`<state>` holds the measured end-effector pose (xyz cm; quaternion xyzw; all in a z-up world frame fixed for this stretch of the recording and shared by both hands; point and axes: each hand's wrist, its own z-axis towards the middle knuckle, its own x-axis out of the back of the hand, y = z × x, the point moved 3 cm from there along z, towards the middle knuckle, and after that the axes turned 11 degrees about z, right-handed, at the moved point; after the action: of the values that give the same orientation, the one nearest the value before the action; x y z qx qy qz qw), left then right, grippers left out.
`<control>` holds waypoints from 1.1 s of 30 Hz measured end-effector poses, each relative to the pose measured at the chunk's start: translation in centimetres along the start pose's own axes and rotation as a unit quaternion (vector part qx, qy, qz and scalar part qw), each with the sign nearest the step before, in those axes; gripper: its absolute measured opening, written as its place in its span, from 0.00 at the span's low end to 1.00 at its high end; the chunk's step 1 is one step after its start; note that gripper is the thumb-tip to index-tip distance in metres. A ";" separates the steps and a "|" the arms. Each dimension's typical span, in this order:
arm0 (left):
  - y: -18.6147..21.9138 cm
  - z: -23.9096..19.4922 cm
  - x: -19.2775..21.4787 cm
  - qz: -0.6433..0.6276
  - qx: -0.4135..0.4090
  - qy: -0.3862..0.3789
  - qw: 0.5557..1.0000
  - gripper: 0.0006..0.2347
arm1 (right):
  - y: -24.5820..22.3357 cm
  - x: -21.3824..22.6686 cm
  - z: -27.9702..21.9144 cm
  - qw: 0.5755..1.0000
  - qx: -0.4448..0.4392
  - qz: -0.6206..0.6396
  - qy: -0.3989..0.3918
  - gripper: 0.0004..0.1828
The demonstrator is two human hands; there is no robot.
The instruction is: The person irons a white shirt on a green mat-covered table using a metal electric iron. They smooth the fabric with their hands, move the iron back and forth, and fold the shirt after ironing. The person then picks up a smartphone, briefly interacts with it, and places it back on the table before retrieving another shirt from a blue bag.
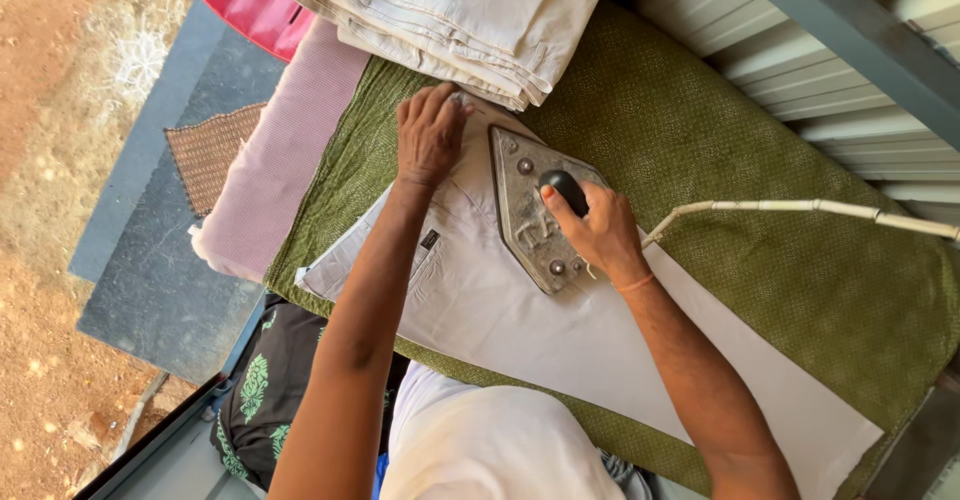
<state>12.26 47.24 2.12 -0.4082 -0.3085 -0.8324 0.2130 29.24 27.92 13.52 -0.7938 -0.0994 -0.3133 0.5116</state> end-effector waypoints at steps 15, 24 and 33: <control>-2.7 1.3 -3.9 -0.017 0.087 -0.147 0.985 0.12 | 0.9 -0.5 1.7 0.999 -0.035 0.011 -0.007 0.34; -2.3 -0.8 -1.5 0.044 0.165 -0.207 0.963 0.19 | 0.2 -0.9 3.6 1.000 -0.015 0.017 0.005 0.35; -4.0 -2.1 -2.8 0.040 0.207 -0.205 0.956 0.19 | -0.4 -1.0 2.0 1.000 0.001 0.018 0.018 0.32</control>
<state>10.30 48.97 -2.56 -0.5289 -0.4942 -0.6400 0.2577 29.04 29.99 12.66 -0.7892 -0.0767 -0.3182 0.5197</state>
